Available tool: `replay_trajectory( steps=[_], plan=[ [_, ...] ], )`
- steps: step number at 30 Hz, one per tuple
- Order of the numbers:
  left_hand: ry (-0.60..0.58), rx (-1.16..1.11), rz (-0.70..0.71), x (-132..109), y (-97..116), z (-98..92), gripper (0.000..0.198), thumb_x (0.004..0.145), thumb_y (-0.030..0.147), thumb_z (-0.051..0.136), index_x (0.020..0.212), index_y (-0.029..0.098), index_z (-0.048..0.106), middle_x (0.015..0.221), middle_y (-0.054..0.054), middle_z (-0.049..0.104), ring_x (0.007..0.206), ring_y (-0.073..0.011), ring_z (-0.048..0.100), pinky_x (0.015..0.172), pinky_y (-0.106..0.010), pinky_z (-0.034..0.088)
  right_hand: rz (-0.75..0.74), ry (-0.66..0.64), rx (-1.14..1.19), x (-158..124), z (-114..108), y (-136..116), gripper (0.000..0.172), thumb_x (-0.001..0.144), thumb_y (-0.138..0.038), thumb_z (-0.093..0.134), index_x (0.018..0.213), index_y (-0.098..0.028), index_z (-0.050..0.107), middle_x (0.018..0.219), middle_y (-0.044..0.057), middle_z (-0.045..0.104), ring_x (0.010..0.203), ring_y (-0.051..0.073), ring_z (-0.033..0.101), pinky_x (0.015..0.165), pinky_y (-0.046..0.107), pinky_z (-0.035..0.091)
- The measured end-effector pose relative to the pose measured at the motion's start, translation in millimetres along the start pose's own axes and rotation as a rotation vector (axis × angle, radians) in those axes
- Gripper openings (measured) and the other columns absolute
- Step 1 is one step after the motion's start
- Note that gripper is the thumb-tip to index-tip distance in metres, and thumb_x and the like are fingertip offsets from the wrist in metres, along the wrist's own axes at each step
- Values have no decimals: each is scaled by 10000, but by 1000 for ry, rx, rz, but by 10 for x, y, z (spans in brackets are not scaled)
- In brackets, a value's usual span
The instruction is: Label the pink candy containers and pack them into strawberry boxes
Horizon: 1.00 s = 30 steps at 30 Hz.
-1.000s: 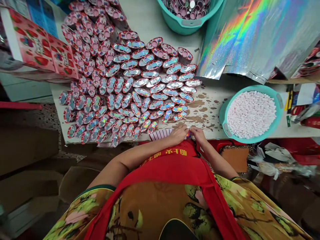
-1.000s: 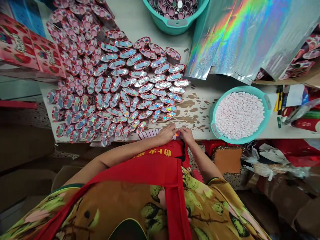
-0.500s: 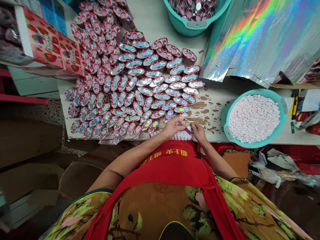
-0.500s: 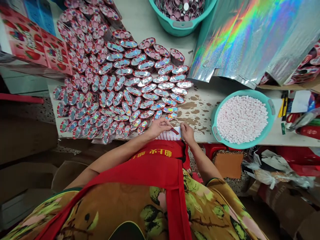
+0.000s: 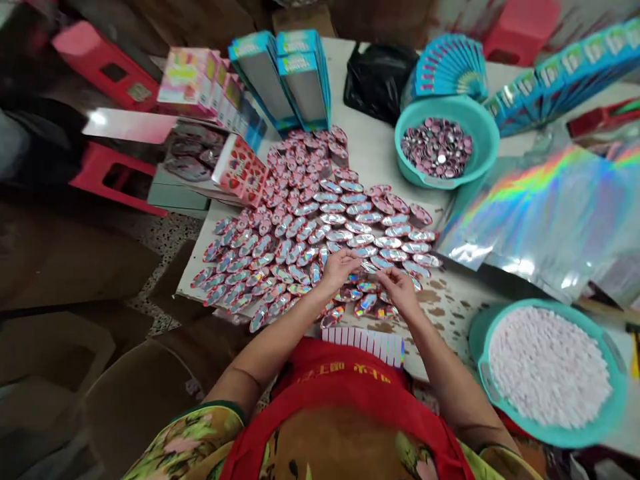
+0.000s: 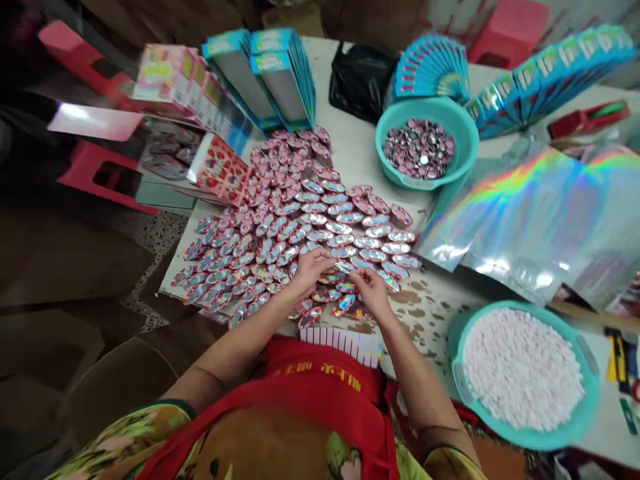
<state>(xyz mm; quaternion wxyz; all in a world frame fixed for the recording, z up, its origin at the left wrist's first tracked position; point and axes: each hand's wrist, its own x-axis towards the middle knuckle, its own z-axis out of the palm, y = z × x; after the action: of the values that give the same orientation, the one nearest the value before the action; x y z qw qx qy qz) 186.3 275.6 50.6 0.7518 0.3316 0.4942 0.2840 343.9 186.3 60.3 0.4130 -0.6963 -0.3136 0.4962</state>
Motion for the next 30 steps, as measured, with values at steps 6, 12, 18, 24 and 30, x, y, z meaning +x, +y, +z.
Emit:
replay_trajectory(
  steps=[6,12,18,24,30],
  plan=[
    [310,305,326,1182,515,-305,48,752,173,703,710,180,681,742,-1,686,728,-145,627,751,-270,492,-150,28,-332,1421,274,-541,366,755,-557,637,682,-200,614,576,-8,581,554,139,477,567,271,369],
    [559,710,383,2196,1164,-351,118,834,174,668,757,214,748,957,-59,737,1013,-227,617,945,-342,443,-162,113,-744,2695,520,-1134,216,801,-341,600,728,-174,716,684,45,705,684,185,603,669,276,420],
    [603,865,244,2626,1262,-267,207,925,209,570,845,215,761,1163,-119,708,1197,-314,527,1014,-473,367,-45,133,-876,3157,628,-1195,238,840,-312,605,876,-168,791,876,98,778,801,209,675,735,278,463],
    [569,958,298,2830,1162,-312,129,896,183,596,920,214,719,1176,-143,689,1259,-351,488,1028,-514,337,67,176,-976,3331,687,-1176,225,820,-315,675,894,-143,800,949,170,781,887,274,713,794,326,490],
    [517,948,269,2935,1233,-388,165,905,168,585,838,210,729,1052,-147,734,1219,-362,490,1025,-552,321,81,225,-986,3408,571,-1163,262,757,-326,775,931,-130,761,908,161,771,865,283,694,758,335,490]
  ],
)
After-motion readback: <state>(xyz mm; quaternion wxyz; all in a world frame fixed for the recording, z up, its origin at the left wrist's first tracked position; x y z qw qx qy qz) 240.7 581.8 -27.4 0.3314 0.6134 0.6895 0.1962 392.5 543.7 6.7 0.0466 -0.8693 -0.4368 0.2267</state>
